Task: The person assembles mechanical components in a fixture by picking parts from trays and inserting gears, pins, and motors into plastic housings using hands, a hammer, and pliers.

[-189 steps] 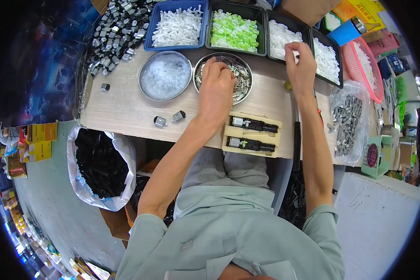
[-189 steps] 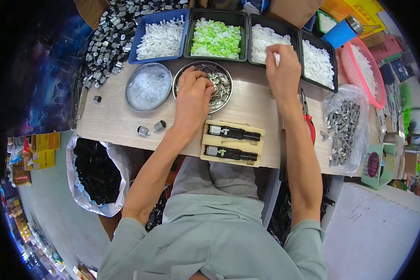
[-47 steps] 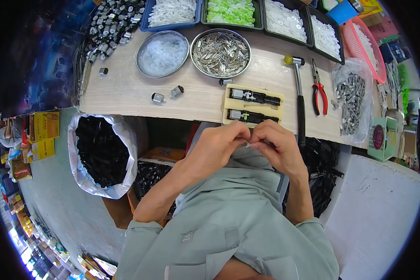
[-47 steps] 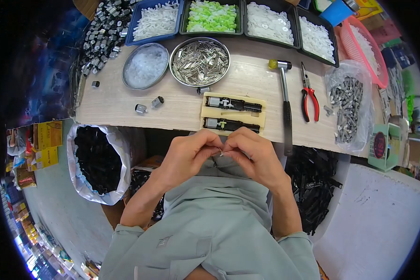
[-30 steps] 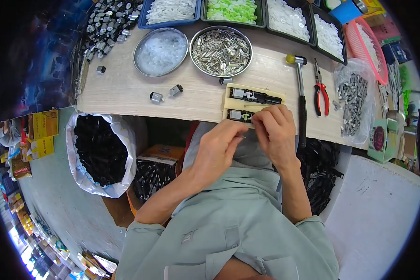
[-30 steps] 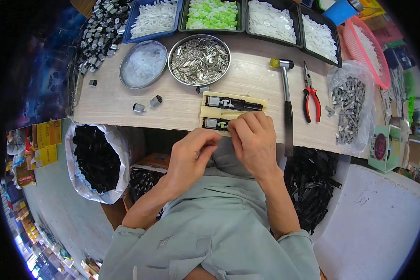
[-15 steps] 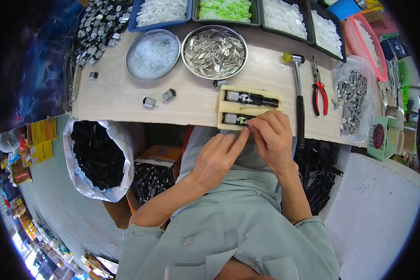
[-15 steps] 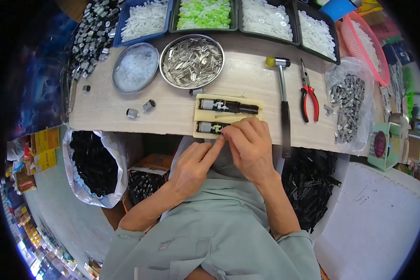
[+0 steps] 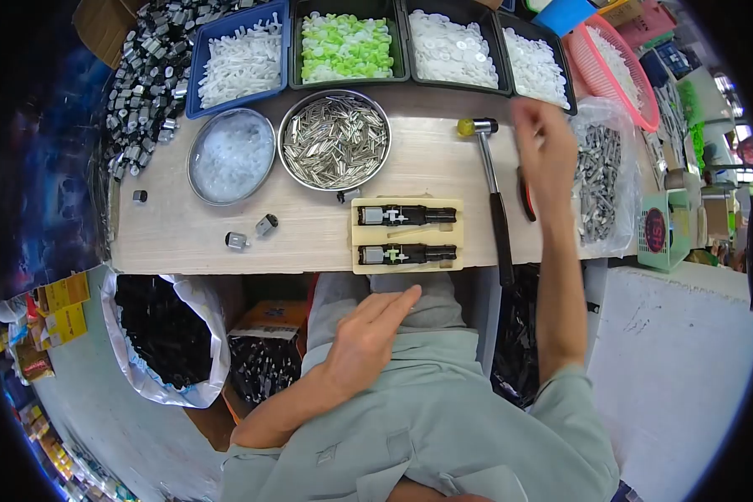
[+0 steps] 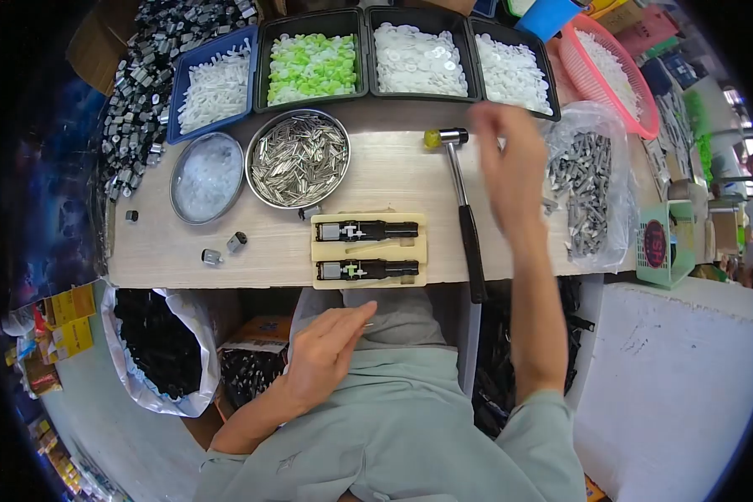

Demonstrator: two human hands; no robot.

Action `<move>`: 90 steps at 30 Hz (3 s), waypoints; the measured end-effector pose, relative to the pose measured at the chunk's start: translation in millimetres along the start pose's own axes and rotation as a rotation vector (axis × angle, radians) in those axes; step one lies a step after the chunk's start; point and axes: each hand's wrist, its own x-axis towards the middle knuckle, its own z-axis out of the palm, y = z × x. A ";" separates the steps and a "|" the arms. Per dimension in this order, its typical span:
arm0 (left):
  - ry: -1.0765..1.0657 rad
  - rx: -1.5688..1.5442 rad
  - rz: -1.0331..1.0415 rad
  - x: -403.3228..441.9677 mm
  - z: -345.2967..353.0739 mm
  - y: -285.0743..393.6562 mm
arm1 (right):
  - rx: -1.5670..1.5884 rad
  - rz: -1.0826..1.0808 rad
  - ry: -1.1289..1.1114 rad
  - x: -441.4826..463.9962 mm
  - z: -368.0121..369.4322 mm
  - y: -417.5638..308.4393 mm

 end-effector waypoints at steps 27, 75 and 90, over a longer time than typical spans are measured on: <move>0.282 -0.762 -0.292 51.4 -18.3 1.9 | 0.837 0.296 -0.477 -116.8 12.3 -87.3; 0.171 0.496 0.238 44.7 14.6 -27.4 | -0.047 -0.353 -0.424 -81.3 30.1 -68.2; 0.022 0.789 0.125 27.8 43.9 -21.7 | 0.150 -0.287 -0.531 -68.8 27.8 -54.5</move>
